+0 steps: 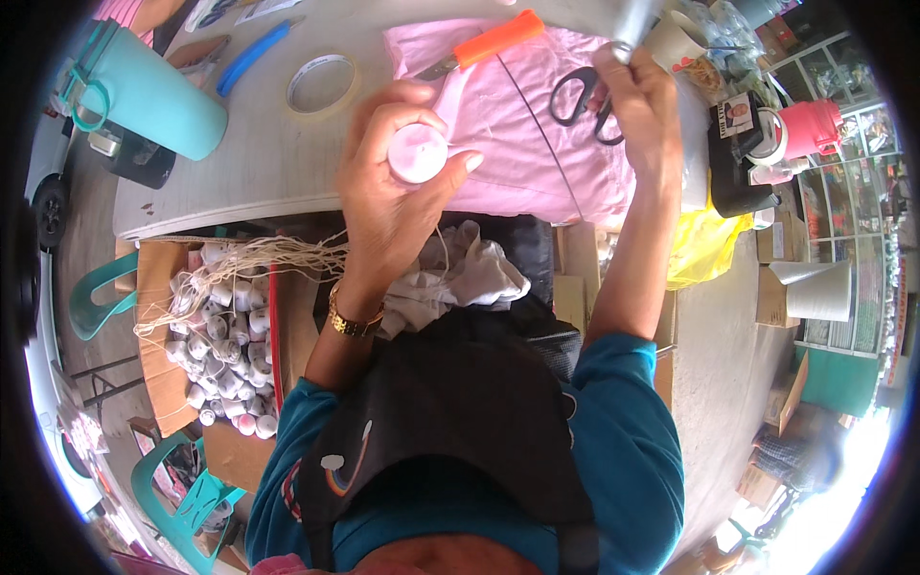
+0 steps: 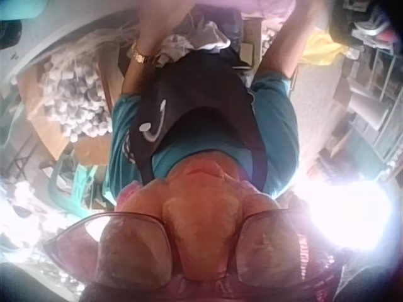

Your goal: The person assembles small cylindrical candles by inserting wicks, trimming excess wick with scissors, and applying a pink substance to the top. Finished candles are placed into a cardboard box.

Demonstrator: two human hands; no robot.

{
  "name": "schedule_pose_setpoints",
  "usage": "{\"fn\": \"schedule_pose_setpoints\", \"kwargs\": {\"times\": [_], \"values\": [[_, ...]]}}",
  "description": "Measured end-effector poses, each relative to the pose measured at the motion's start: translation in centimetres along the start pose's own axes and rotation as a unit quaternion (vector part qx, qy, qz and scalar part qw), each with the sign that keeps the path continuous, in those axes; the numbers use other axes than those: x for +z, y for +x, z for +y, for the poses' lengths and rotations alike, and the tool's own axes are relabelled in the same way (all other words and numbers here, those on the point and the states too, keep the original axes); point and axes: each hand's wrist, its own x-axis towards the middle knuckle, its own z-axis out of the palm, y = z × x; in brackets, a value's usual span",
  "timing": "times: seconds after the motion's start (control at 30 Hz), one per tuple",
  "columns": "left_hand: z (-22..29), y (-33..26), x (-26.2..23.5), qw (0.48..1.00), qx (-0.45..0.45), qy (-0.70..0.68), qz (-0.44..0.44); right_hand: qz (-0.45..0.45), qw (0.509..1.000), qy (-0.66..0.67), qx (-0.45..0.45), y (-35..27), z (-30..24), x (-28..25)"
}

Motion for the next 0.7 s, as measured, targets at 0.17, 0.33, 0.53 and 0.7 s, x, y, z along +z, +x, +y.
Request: {"fn": "schedule_pose_setpoints", "kwargs": {"times": [0.17,0.33,0.53,0.7], "values": [[-0.1,-0.6,1.2,0.995,-0.073,-0.054,-0.043,0.060,0.976,0.119,-0.173,-4.1,-3.3,2.0],[-0.5,-0.4,2.2,0.997,-0.047,-0.037,-0.044,0.195,0.939,0.198,-0.203,-6.0,-6.9,3.1],[-1.0,-0.8,2.0,0.997,-0.053,-0.015,-0.057,0.166,0.944,0.094,-0.270,-7.0,-7.6,4.3],[-0.8,-0.6,1.9,0.996,-0.070,-0.002,-0.051,0.145,0.931,0.004,-0.335,-7.1,-6.4,5.4]]}}
